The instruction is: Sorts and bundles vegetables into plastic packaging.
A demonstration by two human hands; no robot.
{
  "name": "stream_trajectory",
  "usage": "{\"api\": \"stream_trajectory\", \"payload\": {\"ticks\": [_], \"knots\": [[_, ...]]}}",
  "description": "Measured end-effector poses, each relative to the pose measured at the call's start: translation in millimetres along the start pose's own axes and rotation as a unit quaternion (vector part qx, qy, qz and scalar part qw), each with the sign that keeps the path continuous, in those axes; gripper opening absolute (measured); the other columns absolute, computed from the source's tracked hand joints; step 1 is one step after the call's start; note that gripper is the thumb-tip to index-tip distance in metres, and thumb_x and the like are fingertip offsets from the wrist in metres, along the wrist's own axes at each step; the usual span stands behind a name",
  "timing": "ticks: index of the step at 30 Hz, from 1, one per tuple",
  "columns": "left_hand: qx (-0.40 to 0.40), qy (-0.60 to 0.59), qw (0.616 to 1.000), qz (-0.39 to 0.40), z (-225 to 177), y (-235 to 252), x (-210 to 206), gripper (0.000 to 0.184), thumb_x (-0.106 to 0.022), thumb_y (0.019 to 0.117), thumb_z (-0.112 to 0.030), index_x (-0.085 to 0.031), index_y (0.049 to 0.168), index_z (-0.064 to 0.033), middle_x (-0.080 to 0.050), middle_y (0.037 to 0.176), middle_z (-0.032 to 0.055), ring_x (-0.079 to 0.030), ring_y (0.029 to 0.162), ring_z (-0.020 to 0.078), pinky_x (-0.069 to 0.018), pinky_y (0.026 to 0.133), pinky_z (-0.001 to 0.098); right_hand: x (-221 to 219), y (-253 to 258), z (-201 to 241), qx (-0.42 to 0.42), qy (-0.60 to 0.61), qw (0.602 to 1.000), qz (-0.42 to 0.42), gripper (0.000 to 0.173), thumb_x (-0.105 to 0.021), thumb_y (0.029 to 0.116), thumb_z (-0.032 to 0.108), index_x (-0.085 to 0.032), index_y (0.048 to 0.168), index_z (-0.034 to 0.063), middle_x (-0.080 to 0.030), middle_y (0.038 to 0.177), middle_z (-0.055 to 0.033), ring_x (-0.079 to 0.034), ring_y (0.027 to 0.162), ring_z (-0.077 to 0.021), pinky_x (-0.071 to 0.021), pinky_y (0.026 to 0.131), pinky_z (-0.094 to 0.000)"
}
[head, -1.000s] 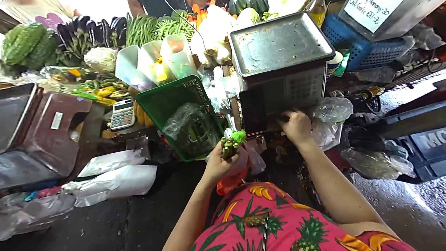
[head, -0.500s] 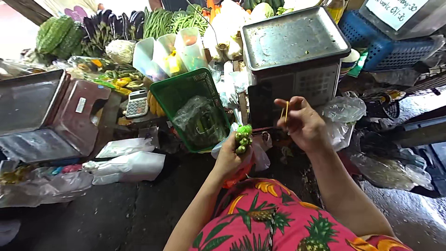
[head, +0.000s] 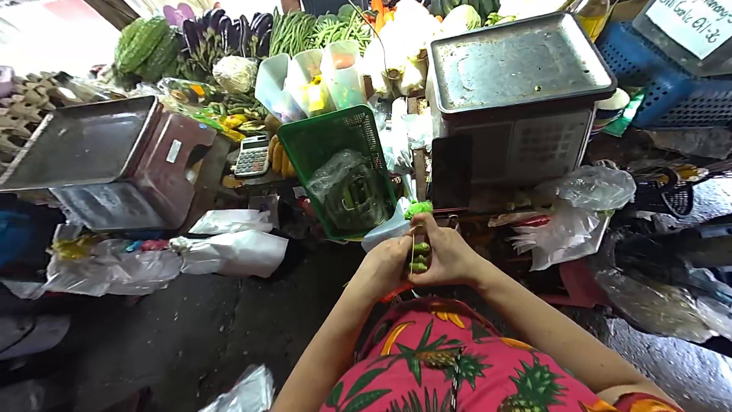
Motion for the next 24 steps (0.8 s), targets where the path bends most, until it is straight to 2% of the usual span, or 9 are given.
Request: {"api": "stream_trajectory", "payload": {"ticks": [5, 9, 11, 13, 15, 16, 17, 20, 24], "knots": [[0.022, -0.247, 0.948, -0.198, 30.9, -17.0, 23.8, 0.033, -0.082, 0.0802, -0.014, -0.068, 0.107, 0.0010, -0.073, 0.097, 0.0072, -0.071, 0.091, 0.0130, -0.0603, 0.086, 0.0335, -4.5, 0.2, 1.9, -0.064, 0.055, 0.995, 0.044, 0.070, -0.073, 0.0867, 0.052, -0.050, 0.132, 0.0036, -0.071, 0.091, -0.0048, -0.069, 0.080, -0.0185, -0.0583, 0.075, -0.0453], [0.166, -0.596, 0.731, -0.288, 70.5, -23.8, 12.8, 0.014, -0.069, 0.0906, -0.004, -0.065, 0.101, 0.0037, -0.070, 0.080, 0.0078, -0.068, 0.071, 0.0142, -0.0592, 0.070, 0.0304, 9.4, 1.9, 51.9, 0.032, 0.012, 0.995, 0.098, 0.050, -0.048, 0.1066, 0.049, -0.064, 0.085, 0.0063, -0.057, 0.068, -0.0058, -0.058, 0.071, -0.0190, -0.0445, 0.085, -0.0445], [0.192, -0.668, 0.657, -0.291, 70.1, -22.4, 7.9, 0.010, -0.062, 0.0967, -0.005, -0.062, 0.101, 0.0038, -0.068, 0.074, 0.0086, -0.067, 0.066, 0.0137, -0.0587, 0.066, 0.0283, 28.2, 1.0, 74.1, 0.110, 0.199, 0.973, 0.047, 0.043, -0.049, 0.1088, 0.029, -0.064, 0.075, 0.0085, -0.052, 0.060, 0.0023, -0.055, 0.066, -0.0061, -0.0400, 0.104, -0.0379], [0.123, -0.673, 0.664, -0.302, 56.2, -19.9, 19.4, 0.016, -0.061, 0.0944, -0.004, -0.059, 0.108, 0.0034, -0.069, 0.078, 0.0072, -0.068, 0.069, 0.0133, -0.0597, 0.070, 0.0288, 41.4, 2.3, 63.0, 0.047, 0.491, 0.869, -0.036, 0.045, -0.038, 0.1095, 0.032, -0.065, 0.080, 0.0121, -0.055, 0.061, 0.0106, -0.060, 0.066, 0.0000, -0.0507, 0.105, -0.0334], [0.034, -0.611, 0.718, -0.331, 35.7, -21.5, 43.1, 0.028, -0.072, 0.0859, -0.002, -0.061, 0.111, 0.0034, -0.072, 0.087, 0.0044, -0.071, 0.077, 0.0129, -0.0614, 0.074, 0.0317, 35.8, 6.5, 39.4, -0.094, 0.747, 0.642, -0.144, 0.048, -0.031, 0.1089, 0.031, -0.066, 0.101, 0.0005, -0.068, 0.078, -0.0019, -0.069, 0.074, -0.0129, -0.0596, 0.092, -0.0372], [-0.016, -0.566, 0.750, -0.341, 23.0, -23.5, 54.6, 0.035, -0.078, 0.0818, -0.003, -0.063, 0.113, 0.0025, -0.074, 0.093, 0.0028, -0.071, 0.084, 0.0113, -0.0617, 0.079, 0.0319, 30.0, 9.1, 33.5, -0.140, 0.788, 0.576, -0.167, 0.048, -0.027, 0.1094, 0.028, -0.063, 0.117, -0.0035, -0.073, 0.099, -0.0110, -0.074, 0.086, -0.0191, -0.0612, 0.089, -0.0378], [-0.064, -0.505, 0.788, -0.345, 8.5, -25.2, 64.7, 0.041, -0.081, 0.0799, -0.004, -0.063, 0.116, 0.0033, -0.074, 0.101, 0.0018, -0.071, 0.092, 0.0088, -0.0616, 0.085, 0.0305, 25.0, 12.2, 30.8, -0.162, 0.777, 0.582, -0.176, 0.046, -0.024, 0.1090, 0.019, -0.059, 0.126, -0.0043, -0.072, 0.116, -0.0133, -0.074, 0.096, -0.0192, -0.0610, 0.088, -0.0340], [-0.135, -0.401, 0.849, -0.316, -13.8, -20.5, 70.5, 0.043, -0.083, 0.0777, -0.002, -0.064, 0.114, 0.0086, -0.073, 0.105, 0.0105, -0.071, 0.096, 0.0123, -0.0613, 0.088, 0.0313, 21.9, 10.2, 20.9, -0.164, 0.625, 0.736, -0.205, 0.037, -0.043, 0.1035, 0.000, -0.057, 0.138, -0.0021, -0.070, 0.130, -0.0074, -0.071, 0.108, -0.0113, -0.0591, 0.088, -0.0245], [0.022, -0.377, 0.898, -0.225, 10.4, -11.9, 45.9, 0.043, -0.086, 0.0765, -0.011, -0.066, 0.113, -0.0002, -0.072, 0.099, 0.0064, -0.070, 0.090, 0.0115, -0.0606, 0.084, 0.0318, 34.2, 3.0, 22.3, -0.012, 0.403, 0.909, -0.106, 0.074, -0.075, 0.0929, 0.032, -0.044, 0.151, -0.0020, -0.055, 0.149, -0.0109, -0.058, 0.132, -0.0195, -0.0537, 0.106, -0.0335]]}}
Point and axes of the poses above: each hand's wrist, its own y-axis towards the middle knuckle, its own x-axis out of the back of the hand, z = x × y, the point moved 8 cm from there along y, towards the middle knuckle
